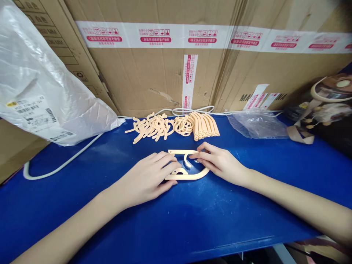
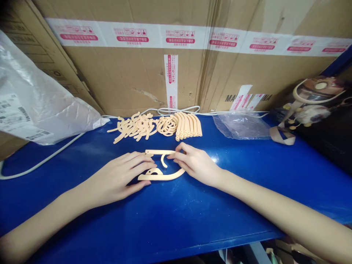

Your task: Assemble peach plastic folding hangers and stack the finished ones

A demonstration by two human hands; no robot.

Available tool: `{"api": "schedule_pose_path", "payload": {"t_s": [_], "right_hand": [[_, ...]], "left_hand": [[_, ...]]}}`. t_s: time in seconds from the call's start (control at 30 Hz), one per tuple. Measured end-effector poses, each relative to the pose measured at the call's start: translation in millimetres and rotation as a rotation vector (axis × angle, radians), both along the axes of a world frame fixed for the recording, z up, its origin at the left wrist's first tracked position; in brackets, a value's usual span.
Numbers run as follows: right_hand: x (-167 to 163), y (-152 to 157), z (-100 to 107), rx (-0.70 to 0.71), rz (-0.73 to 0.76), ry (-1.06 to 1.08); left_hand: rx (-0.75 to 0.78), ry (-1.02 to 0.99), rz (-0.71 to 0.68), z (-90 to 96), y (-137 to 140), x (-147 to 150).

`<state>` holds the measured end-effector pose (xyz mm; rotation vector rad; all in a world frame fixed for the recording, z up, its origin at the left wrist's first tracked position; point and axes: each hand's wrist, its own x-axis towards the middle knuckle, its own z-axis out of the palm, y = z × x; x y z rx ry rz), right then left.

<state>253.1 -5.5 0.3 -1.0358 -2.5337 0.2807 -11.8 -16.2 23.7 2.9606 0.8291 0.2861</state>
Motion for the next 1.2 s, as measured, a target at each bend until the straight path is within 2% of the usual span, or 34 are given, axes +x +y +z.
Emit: {"api": "schedule_pose_path", "payload": {"t_s": [0.53,0.73,0.93,1.07,1.2], "right_hand": [[0.0,-2.5,4.0,-0.049,0.123,-0.015],[0.3,-4.6,3.9,-0.068,0.163,-0.002],[-0.1,-6.2,4.0,-0.093,0.183,0.017],[0.2,-6.5,5.3,-0.067,0.205,0.016],[0.7,-9.7,4.6,-0.032,0.265,0.026]], "left_hand": [[0.297,-0.015,0.038,-2.1,3.8,-0.2],[0.219,-0.026,0.051,-4.3,5.3,-1.8],[0.207,-0.049,0.096,-2.3,4.0,-0.4],[0.043,-0.042,0.135,-3.1,0.0,1.8],[-0.121,-0.154,0.182,-6.5,-4.7,10.2]]}}
